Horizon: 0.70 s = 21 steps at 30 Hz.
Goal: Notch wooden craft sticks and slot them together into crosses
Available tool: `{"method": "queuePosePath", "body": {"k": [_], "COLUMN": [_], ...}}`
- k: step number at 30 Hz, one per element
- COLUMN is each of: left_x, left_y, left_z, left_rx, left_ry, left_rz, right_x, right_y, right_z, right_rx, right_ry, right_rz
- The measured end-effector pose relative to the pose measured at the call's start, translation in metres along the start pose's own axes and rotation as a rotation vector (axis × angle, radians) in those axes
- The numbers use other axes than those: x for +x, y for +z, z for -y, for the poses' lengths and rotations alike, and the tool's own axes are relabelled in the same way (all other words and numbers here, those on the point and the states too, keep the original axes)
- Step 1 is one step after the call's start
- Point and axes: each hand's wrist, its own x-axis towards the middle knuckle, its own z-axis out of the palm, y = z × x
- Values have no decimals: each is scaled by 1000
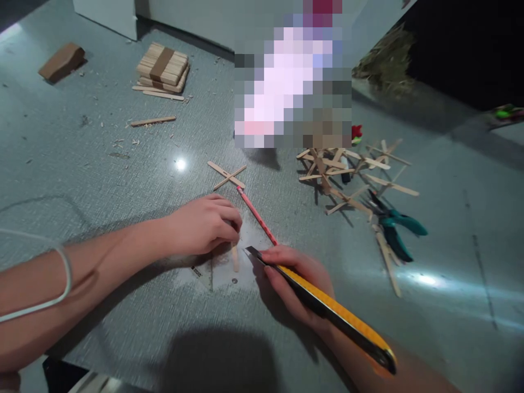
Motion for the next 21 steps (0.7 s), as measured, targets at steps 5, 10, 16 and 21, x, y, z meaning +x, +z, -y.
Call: {"method": "queuePosePath", "body": {"k": [5, 10, 16, 21], "left_x": [0, 1, 3, 6], "left_y": [3, 3, 2, 1], "left_z": [1, 1, 1, 1], "left_rx": [-9, -106, -122, -179], "left_ry": [-28, -69, -157, -182], "left_rz": [-13, -7, -3, 22], "right_x": [4, 10, 14, 17], "right_y": [2, 4, 6, 6], "right_z": [4, 5, 4, 3], "right_rx": [4, 39, 53, 35], "right_ry": [12, -15, 5, 2], "right_rz": [2, 36, 60, 56]}}
